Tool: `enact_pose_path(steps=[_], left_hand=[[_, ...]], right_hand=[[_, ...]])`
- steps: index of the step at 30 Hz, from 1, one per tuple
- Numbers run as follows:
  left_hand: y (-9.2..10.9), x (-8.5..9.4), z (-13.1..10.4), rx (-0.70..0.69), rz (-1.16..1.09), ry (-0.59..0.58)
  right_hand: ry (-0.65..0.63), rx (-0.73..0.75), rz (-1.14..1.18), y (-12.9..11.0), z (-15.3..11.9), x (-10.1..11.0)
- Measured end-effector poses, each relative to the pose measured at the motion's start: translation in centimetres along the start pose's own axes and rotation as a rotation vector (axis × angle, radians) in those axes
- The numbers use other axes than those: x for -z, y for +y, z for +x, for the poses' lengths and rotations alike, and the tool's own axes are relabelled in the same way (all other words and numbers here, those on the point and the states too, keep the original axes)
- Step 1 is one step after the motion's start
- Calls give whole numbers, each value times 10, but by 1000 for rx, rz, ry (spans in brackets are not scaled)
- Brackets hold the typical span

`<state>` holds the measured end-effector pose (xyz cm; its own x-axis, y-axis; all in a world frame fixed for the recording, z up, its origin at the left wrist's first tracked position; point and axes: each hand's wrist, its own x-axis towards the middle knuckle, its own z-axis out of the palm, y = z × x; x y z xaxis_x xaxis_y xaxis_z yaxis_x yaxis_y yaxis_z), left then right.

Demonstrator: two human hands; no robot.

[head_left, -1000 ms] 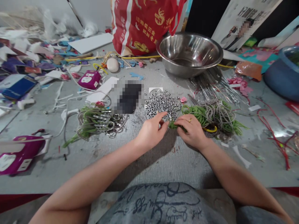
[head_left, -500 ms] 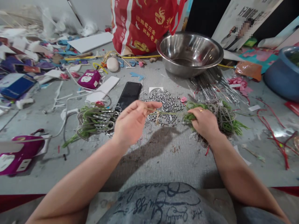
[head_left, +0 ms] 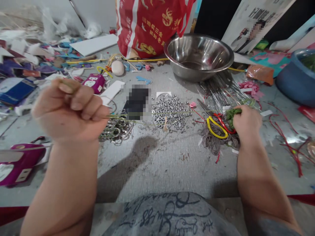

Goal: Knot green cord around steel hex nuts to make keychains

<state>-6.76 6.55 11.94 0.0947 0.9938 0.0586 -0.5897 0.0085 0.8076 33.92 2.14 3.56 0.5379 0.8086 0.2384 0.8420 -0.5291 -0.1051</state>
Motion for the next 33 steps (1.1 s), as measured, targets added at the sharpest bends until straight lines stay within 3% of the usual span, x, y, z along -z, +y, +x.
enact_pose_path(steps=[4,9,13,15,16,22,25,27,29,31,33], left_hand=[[13,19,0,-87,12,-75],[2,4,-3,40,50,-24],[-13,-8,-10,124,48,-52],[-21,-9,-16,150,39,-117],[-25,-10,-20,156,26,-168],[-66,-25,-54,349,-7,-446],[-84,-31,-67,430,56,-578],[-87,-32,-68,428,63,-605],[-81,-29,-61,345,39,-537],[-70,-22,-47,226,64,-435],[-60,-12,-32,121,122,-303]], right_hand=[[-5,-54,21,5,0,2],[123,3,118,-5,-7,1],[436,378,305,-25,-24,6],[519,617,470,-40,-41,12],[440,689,575,-49,-52,15],[-527,980,1121,-102,-121,25],[-827,1054,1205,-116,-137,23],[-1007,1058,1188,-118,-138,20],[-1209,968,1152,-115,-134,17],[-1372,764,1181,-110,-128,14],[-1423,527,1314,-105,-122,10]])
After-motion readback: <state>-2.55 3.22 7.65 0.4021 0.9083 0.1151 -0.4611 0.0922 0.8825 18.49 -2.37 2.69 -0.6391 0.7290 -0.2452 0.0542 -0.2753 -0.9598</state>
